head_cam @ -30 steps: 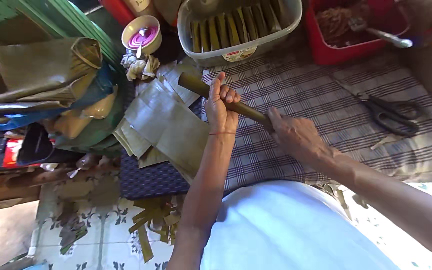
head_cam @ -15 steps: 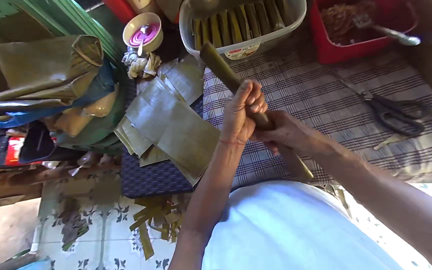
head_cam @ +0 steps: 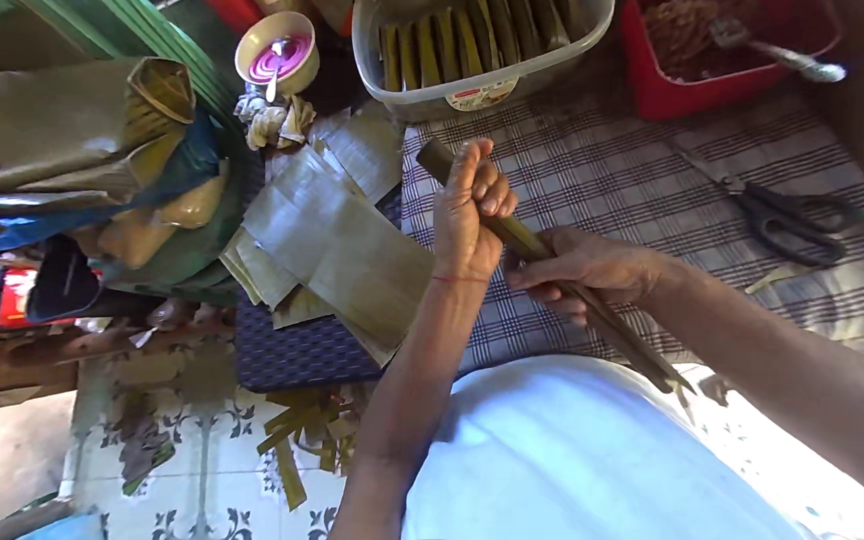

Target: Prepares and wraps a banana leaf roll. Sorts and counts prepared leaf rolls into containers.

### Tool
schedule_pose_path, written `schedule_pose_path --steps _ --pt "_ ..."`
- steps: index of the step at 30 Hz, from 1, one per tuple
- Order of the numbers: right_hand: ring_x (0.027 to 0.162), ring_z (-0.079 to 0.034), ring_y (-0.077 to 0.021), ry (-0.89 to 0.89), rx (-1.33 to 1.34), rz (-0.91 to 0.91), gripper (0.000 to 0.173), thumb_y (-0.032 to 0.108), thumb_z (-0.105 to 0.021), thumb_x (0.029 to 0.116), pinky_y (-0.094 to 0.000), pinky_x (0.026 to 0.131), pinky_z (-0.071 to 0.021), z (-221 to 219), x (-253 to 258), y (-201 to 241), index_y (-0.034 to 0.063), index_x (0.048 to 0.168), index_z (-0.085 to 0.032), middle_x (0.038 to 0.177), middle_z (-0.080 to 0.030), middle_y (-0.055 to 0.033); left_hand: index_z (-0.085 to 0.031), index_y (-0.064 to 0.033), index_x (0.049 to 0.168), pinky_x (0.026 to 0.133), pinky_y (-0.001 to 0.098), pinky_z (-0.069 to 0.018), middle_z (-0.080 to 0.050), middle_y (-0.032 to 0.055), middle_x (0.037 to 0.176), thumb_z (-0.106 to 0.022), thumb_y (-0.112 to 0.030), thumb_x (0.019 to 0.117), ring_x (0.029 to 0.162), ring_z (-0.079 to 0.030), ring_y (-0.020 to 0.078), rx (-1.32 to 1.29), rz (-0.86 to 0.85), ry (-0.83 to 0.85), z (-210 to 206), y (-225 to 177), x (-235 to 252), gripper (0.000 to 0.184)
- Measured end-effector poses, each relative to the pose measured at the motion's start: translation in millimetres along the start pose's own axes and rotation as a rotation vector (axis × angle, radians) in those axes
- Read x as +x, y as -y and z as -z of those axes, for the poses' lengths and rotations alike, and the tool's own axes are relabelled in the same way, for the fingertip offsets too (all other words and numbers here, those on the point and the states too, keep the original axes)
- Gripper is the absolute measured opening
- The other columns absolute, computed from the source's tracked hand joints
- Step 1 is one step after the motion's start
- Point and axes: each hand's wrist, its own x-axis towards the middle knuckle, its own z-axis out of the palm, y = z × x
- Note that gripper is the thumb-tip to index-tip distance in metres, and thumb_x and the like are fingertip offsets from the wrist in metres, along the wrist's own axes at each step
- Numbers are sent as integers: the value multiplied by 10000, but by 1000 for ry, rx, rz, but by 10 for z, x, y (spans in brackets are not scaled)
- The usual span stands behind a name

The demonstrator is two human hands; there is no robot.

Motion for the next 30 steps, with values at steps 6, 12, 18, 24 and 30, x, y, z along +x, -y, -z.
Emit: schedule_pose_path --steps 6,12,18,24,30 --pt "463 -578 -157 -553 -715 89 179 208 -698 957 -335 460 -520 -174 216 196 54 979 -609 671 -597 -73 -561 -140 925 440 155 -398 -375 -91 532 -413 -179 1100 404 -385 26 43 10 -130 -8 154 45 232" --pt "610 -583 -251 -589 -1100 138 162 143 -583 1023 -437 549 -466 -96 -47 -167 63 1164 -579 707 -565 -91 -567 -140 934 433 144 -404 -397 -104 519 -335 -233 1125 395 -397 9 41 -129 -122 154 -230 244 315" --pt "637 -585 -228 -554 -1063 90 155 142 -653 998 -423 578 -475 9 -216 -298 71 1133 -625 722 -582 -78 -570 -130 960 460 141 -437 -431 -93 543 -332 -252 1128 421 -441 10 30 -176 -129 219 -319 253 315" --pt "371 -399 21 -24 -161 91 153 221 -721 934 -136 349 -356 219 -141 -214 146 1050 -655 547 -470 74 -611 -134 944 592 198 -533 -563 -56 649 -365 -226 1113 572 -587 59 -26 -72 195 259 -180 101 312" --pt "383 -424 42 175 -4 6 125 235 -714 930 -126 362 -380 335 -105 -294 176 1027 -661 534 -453 111 -693 -103 912 560 198 -518 -605 -51 610 -508 -181 1060 539 -597 50 -129 -103 359 220 -138 78 249"
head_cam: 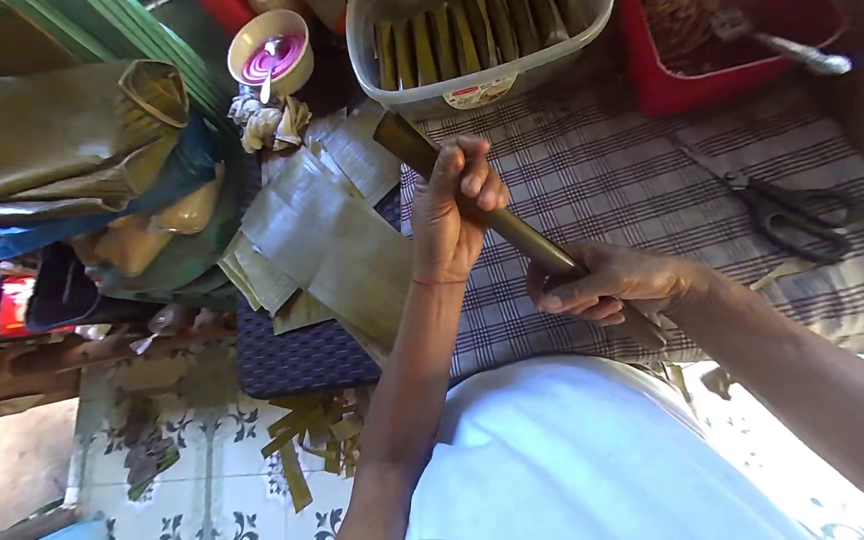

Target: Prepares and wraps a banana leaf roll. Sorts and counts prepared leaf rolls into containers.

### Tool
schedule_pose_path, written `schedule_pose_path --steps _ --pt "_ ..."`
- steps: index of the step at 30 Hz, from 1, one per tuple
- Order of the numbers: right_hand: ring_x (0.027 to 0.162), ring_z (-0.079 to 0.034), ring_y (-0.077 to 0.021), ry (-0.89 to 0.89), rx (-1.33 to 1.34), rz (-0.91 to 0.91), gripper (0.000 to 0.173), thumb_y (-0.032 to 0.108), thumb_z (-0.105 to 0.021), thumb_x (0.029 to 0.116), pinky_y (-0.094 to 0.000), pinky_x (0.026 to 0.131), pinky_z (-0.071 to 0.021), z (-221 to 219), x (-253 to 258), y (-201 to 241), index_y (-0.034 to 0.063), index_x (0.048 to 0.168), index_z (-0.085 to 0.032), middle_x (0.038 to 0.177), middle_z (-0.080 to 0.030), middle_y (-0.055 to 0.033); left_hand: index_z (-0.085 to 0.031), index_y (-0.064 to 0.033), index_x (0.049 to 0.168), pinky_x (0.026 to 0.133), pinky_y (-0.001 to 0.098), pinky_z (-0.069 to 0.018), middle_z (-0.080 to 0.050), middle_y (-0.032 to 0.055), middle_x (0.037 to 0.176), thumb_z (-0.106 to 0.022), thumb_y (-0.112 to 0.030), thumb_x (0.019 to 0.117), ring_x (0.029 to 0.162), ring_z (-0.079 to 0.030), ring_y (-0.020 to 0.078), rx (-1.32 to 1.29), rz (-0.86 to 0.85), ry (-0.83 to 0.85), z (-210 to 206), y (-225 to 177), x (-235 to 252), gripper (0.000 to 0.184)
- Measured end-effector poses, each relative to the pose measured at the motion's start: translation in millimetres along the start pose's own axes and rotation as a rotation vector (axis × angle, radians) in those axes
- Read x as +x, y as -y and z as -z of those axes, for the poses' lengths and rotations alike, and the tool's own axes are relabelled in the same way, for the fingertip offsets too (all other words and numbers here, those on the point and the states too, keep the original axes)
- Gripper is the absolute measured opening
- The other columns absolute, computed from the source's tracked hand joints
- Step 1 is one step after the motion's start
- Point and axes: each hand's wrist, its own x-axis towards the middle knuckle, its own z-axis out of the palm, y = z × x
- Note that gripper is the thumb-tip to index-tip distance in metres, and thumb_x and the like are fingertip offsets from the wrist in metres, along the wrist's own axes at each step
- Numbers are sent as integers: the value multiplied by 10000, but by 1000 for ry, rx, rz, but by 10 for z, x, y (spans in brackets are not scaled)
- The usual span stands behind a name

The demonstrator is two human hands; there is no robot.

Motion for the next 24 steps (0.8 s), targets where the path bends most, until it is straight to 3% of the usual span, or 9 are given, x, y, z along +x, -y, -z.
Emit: schedule_pose_path --steps 2,5,8,10,15,20,22,24 --pt "368 -397 32 -99 -4 -16 107 207 -717 924 -132 352 -353 -79 27 43 165 998 -654 517 -442 92 -658 -101 951 555 185 -535 -572 -64 592 -379 -159 1106 517 -588 42 105 -43 -235 -105 72 26 325" --pt "377 -422 35 15 115 15 146 258 -709 956 -136 355 -398 -71 67 -11 160 1037 -636 527 -407 103 -648 -132 1034 616 168 -533 -561 -70 670 -473 -220 1083 594 -592 32 121 64 -116 -69 162 -120 202" --pt "374 -397 44 -44 140 42 99 244 -694 967 -127 345 -382 -197 87 61 154 970 -654 537 -410 106 -702 -95 980 578 230 -556 -619 -22 633 -573 -160 1024 555 -624 79 67 150 -59 -81 330 -226 151" --pt "374 -372 39 -133 66 53 88 238 -688 971 -128 344 -348 -248 90 116 162 949 -647 536 -405 98 -689 -65 997 606 247 -563 -632 -5 660 -507 -138 1047 585 -637 96 131 172 -62 -70 316 -211 202" --pt "374 -366 36 -221 -61 76 83 232 -682 968 -126 349 -322 -327 44 159 166 970 -632 519 -403 96 -657 -66 1011 645 260 -604 -682 4 727 -174 -306 1130 653 -687 111 338 64 -44 -62 -72 57 552" --pt "376 -363 28 -191 -113 32 89 245 -643 993 -129 358 -322 -306 24 119 173 962 -601 526 -395 95 -623 -83 1017 597 251 -597 -669 20 719 -52 -481 1103 610 -674 124 303 -47 -175 -194 -180 142 702" --pt "378 -399 29 -12 4 56 169 332 -651 998 -139 350 -370 -165 26 19 166 982 -627 540 -405 102 -640 -102 1043 608 245 -585 -653 -6 706 -166 -511 1100 620 -661 106 234 -18 -91 -146 -75 41 629" --pt "381 -473 22 215 135 110 279 409 -650 997 -166 350 -450 -38 58 -78 130 1011 -644 545 -449 109 -704 -122 1002 598 221 -542 -654 -31 699 -558 -426 1024 614 -641 75 23 88 132 -43 39 -57 338"
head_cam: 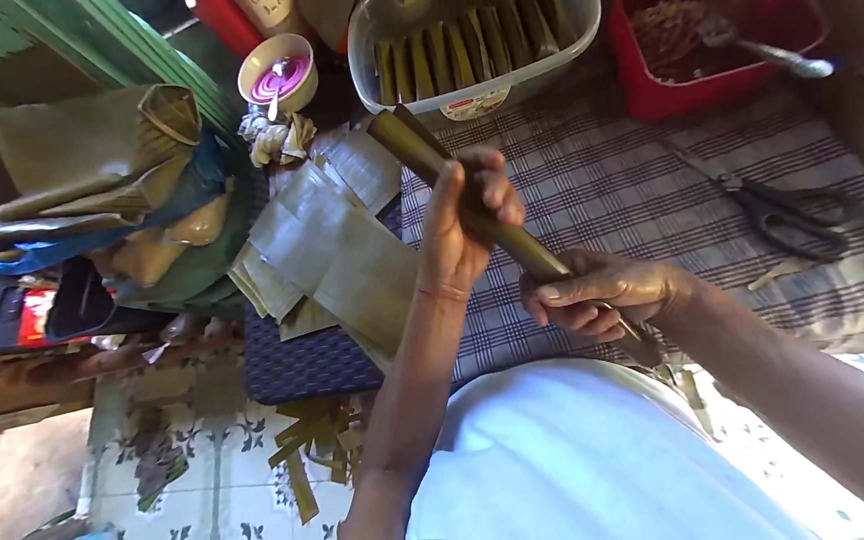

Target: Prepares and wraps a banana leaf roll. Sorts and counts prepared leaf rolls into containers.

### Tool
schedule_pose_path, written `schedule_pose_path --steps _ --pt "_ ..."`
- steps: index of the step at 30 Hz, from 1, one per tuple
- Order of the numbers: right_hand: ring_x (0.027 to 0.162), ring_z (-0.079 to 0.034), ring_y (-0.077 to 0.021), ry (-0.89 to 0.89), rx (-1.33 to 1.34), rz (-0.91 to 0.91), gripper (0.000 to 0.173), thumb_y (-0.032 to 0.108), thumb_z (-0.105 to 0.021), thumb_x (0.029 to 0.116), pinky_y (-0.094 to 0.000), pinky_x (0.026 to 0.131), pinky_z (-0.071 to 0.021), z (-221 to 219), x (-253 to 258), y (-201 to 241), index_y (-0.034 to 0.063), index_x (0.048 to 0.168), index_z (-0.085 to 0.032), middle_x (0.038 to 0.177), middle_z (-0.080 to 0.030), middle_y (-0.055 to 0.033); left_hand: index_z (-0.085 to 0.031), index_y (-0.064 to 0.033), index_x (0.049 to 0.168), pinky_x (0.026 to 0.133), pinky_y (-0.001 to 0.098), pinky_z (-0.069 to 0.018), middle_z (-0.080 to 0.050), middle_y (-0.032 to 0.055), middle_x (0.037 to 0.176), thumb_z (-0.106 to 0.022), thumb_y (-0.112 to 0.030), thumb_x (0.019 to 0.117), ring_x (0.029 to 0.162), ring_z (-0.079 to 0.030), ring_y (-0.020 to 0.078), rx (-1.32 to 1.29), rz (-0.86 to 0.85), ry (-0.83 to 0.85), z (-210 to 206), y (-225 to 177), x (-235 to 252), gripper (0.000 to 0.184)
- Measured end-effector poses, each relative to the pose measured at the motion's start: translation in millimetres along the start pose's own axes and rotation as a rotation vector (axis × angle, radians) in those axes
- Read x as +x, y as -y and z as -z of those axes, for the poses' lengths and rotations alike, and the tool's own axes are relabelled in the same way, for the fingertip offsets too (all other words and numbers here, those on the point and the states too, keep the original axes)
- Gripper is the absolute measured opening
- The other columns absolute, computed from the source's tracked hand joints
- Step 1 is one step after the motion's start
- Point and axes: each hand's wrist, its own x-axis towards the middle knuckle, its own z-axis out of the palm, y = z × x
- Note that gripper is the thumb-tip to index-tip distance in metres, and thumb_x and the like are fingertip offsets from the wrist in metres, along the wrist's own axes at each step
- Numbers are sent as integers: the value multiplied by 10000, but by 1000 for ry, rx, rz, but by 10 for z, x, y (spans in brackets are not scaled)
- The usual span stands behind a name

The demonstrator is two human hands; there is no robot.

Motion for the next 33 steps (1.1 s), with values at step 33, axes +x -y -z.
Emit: schedule_pose_path --steps 33 --pt "352 -445 41 -41 5 -65 171 206 -726 921 -143 331 -411 -26 5 74 144 1054 -638 492 -428 112 -572 -150 808 450 152 -421 -490 -89 543 -253 -285 1128 435 -470 12 29 -108 -159 -61 -268 206 472"
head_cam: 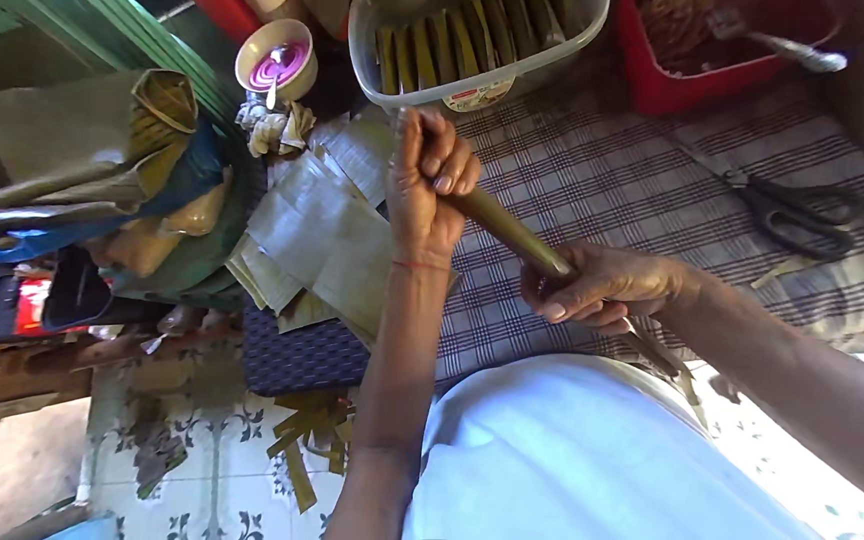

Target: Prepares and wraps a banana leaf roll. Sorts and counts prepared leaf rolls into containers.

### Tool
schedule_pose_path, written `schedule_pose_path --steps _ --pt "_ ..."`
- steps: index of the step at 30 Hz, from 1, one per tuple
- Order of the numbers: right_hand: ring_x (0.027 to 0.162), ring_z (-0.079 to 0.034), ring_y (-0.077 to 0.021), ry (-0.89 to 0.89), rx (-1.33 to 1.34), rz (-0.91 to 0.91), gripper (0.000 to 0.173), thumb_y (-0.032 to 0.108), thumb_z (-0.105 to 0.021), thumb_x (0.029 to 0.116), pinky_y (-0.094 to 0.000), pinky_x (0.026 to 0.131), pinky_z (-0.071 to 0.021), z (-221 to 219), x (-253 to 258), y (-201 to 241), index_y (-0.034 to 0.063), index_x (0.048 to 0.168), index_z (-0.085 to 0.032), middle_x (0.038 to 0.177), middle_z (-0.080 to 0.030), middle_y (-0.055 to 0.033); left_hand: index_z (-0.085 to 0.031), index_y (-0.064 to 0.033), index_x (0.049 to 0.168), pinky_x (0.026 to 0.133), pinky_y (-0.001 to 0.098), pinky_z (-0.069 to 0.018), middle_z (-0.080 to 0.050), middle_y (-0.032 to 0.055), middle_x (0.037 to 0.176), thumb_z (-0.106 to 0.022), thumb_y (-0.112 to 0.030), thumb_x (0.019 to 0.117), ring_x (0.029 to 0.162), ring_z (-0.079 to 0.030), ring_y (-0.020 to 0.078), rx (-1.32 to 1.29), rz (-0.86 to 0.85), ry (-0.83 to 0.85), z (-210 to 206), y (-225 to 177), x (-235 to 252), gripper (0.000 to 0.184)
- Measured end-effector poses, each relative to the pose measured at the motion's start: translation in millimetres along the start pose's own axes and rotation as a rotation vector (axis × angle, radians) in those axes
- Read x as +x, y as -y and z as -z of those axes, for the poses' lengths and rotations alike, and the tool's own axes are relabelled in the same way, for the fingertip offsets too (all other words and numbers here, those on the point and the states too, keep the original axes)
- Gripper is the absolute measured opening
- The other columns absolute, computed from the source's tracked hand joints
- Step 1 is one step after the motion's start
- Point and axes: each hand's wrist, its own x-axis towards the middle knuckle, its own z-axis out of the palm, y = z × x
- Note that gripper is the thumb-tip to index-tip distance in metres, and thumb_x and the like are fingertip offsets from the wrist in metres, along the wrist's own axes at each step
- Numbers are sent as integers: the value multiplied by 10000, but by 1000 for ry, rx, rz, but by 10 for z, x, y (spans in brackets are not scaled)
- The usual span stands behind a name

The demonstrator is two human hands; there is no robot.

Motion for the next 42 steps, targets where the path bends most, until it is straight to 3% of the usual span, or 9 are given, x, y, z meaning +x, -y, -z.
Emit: schedule_pose_path --steps 4,7,13,20,25,29,34,38,42 --pt "352 -472 38 50 55 -2 199 217 -736 917 -154 329 -441 34 20 11 134 1067 -635 491 -441 117 -598 -152 969 491 142 -451 -500 -107 589 -268 -280 1131 473 -487 1 79 -38 -129 -120 106 -53 390" --pt "366 -489 30 58 94 11 180 217 -723 926 -165 344 -468 57 42 3 128 1057 -638 505 -445 112 -622 -172 994 474 144 -435 -481 -113 569 -397 -219 1099 459 -470 -3 94 96 -159 -159 428 -328 253" --pt "367 -438 -24 -435 -134 -84 131 124 -694 900 -189 360 -434 -92 122 2 130 831 -582 518 -432 51 -613 -122 914 413 149 -377 -398 -75 534 -485 -152 1067 397 -389 21 95 209 -364 -85 685 -402 203" --pt "432 -445 -97 -872 -641 -76 126 136 -676 971 -259 435 -418 -322 351 12 66 995 -574 617 -482 -19 -651 -85 962 424 154 -400 -406 -71 540 -487 -121 1066 402 -403 24 153 152 -465 -49 693 -351 197" --pt "816 -671 -389 -1088 -1092 -120 241 199 -664 993 -590 702 -509 -392 487 33 25 1153 -616 856 -667 -192 -625 -108 933 437 152 -413 -405 -73 540 -494 -148 1070 408 -408 22 200 110 -520 -22 706 -307 194" --pt "807 -698 -461 -1239 -1315 -102 276 165 -603 1017 -605 652 -525 -404 606 -35 0 1238 -573 852 -685 -228 -579 -121 920 476 169 -430 -411 -70 571 -490 -158 1075 442 -420 36 225 75 -574 31 728 -260 182" --pt "645 -670 -417 -1356 -1555 109 263 110 -640 979 -540 502 -509 -341 608 -180 -2 1215 -608 979 -677 -231 -554 -137 968 526 185 -472 -443 -57 604 -503 -171 1076 488 -470 52 220 32 -612 67 707 -218 124" --pt "706 -690 -413 -1351 -1619 281 230 114 -654 960 -533 503 -522 -335 462 -232 -6 1156 -673 1030 -678 -227 -514 -153 1221 647 207 -526 -538 -31 786 -510 -210 1079 644 -567 64 341 61 -623 17 611 -302 154" --pt "855 -702 -383 -1151 -1360 279 289 97 -691 953 -595 705 -561 -344 152 -66 11 1228 -674 1085 -699 -204 -432 -165 1438 928 288 -530 -656 37 1255 -458 -241 1093 1041 -667 114 450 127 -426 15 487 -512 354"
